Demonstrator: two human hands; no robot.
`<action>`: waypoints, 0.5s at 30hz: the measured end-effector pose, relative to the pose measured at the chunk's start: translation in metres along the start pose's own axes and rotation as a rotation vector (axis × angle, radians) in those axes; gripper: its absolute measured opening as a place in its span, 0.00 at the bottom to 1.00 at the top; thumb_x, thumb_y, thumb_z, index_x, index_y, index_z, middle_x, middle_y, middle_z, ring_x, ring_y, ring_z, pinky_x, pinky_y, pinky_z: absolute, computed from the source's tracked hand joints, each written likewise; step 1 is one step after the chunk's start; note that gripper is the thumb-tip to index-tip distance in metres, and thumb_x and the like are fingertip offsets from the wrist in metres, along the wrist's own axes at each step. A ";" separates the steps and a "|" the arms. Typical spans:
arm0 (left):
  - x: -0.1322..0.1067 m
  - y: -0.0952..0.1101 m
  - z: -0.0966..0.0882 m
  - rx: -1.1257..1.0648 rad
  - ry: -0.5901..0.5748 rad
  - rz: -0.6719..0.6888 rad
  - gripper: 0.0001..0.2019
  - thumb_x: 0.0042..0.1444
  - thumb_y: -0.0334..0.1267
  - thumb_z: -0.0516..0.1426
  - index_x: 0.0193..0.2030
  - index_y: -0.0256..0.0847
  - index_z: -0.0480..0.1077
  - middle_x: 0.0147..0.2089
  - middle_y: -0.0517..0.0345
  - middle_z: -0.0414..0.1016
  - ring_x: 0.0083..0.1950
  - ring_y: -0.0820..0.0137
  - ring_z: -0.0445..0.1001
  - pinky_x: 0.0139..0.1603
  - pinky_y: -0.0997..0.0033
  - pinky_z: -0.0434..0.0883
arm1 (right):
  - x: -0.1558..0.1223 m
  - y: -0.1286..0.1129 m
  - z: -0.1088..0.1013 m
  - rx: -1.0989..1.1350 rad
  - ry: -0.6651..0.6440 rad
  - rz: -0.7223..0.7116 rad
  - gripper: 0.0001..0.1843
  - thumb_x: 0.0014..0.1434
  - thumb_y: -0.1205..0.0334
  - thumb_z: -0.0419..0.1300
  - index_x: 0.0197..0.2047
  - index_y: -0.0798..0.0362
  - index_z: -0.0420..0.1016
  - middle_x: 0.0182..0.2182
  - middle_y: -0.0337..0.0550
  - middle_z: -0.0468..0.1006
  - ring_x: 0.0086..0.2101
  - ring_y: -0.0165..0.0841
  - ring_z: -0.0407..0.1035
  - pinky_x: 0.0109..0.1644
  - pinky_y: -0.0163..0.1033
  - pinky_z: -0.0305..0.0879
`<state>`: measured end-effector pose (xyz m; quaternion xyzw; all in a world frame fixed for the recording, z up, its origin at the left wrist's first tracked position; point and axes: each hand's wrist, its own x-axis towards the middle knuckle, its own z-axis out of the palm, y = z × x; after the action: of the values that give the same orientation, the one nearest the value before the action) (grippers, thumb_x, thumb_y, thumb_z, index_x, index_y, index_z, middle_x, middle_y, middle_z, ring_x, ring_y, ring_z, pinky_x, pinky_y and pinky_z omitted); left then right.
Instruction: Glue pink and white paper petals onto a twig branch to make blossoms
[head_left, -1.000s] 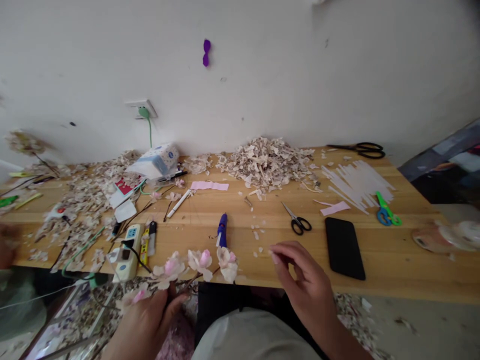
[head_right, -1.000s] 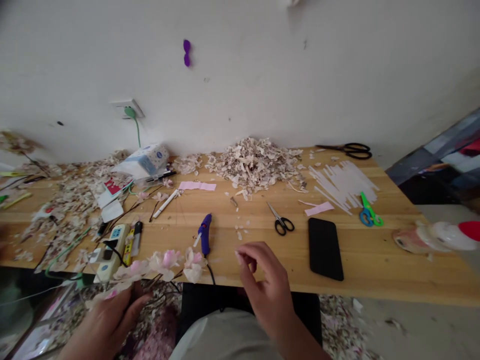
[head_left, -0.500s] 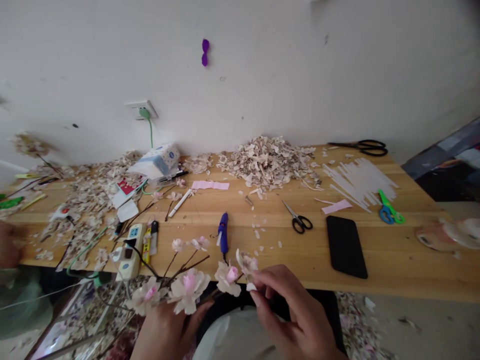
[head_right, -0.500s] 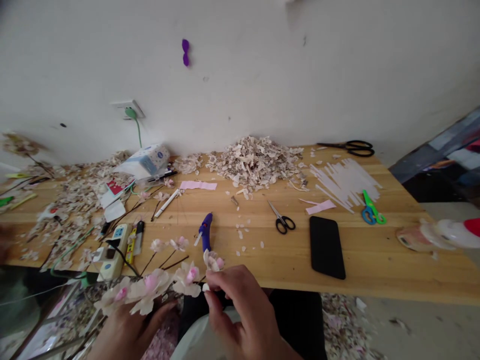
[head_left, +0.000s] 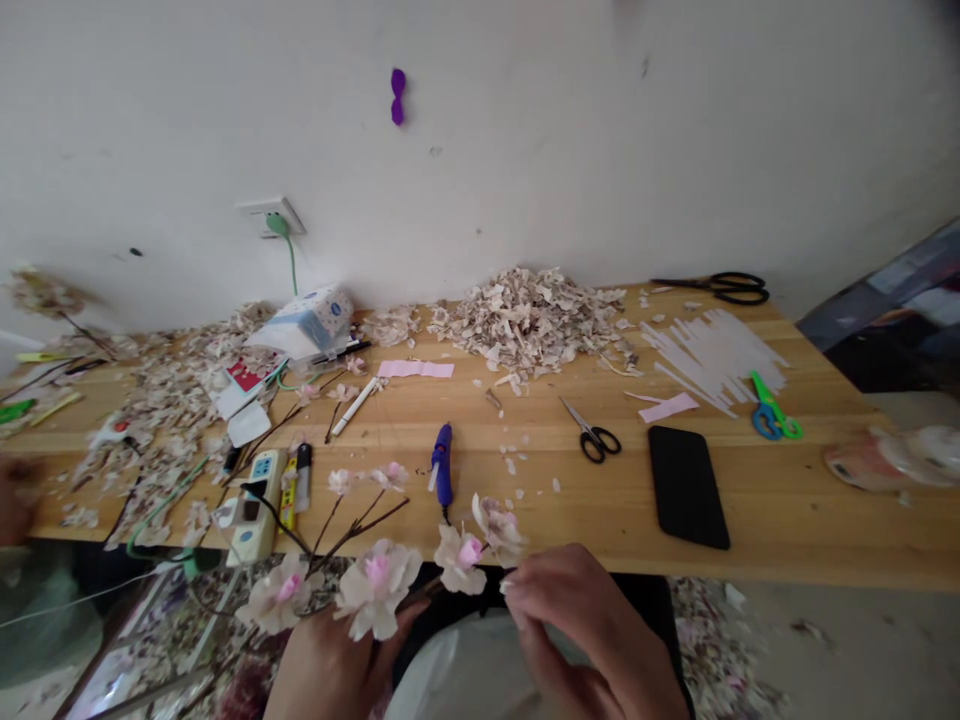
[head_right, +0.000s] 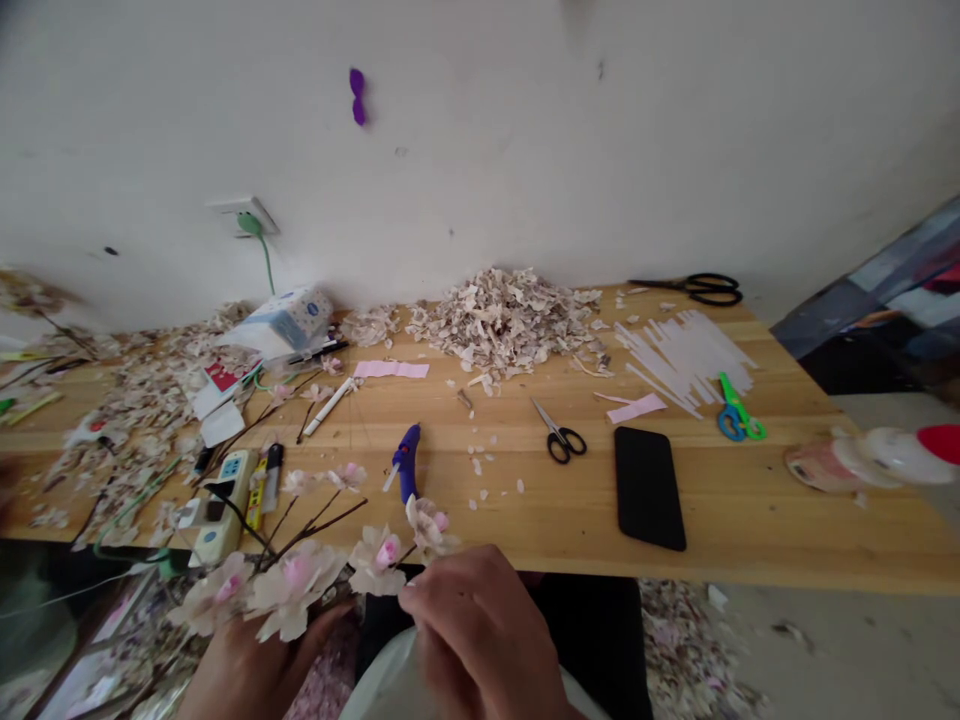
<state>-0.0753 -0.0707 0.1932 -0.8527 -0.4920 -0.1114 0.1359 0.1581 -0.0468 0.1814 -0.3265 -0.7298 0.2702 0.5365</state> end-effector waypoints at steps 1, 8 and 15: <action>-0.002 0.000 0.002 -0.019 -0.009 -0.020 0.33 0.73 0.42 0.38 0.27 0.42 0.80 0.18 0.60 0.76 0.19 0.68 0.78 0.16 0.72 0.68 | -0.002 0.001 -0.001 -0.014 -0.014 0.002 0.25 0.55 0.84 0.55 0.53 0.53 0.70 0.39 0.46 0.78 0.36 0.31 0.76 0.39 0.35 0.77; -0.007 0.001 0.006 -0.108 -0.041 -0.103 0.31 0.72 0.48 0.42 0.23 0.42 0.75 0.19 0.60 0.77 0.19 0.67 0.78 0.18 0.71 0.70 | 0.007 -0.003 -0.008 -0.048 0.014 -0.048 0.19 0.53 0.83 0.57 0.46 0.60 0.75 0.38 0.49 0.79 0.39 0.33 0.74 0.42 0.35 0.76; -0.001 0.008 0.009 -0.250 -0.066 -0.214 0.29 0.71 0.50 0.43 0.23 0.44 0.72 0.18 0.63 0.76 0.18 0.70 0.77 0.17 0.75 0.69 | 0.004 -0.003 -0.008 -0.074 0.044 0.012 0.20 0.59 0.79 0.59 0.54 0.60 0.72 0.36 0.46 0.82 0.35 0.29 0.77 0.42 0.30 0.76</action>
<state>-0.0683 -0.0727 0.1834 -0.8087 -0.5667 -0.1575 -0.0001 0.1644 -0.0453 0.1888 -0.3562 -0.7254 0.2391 0.5383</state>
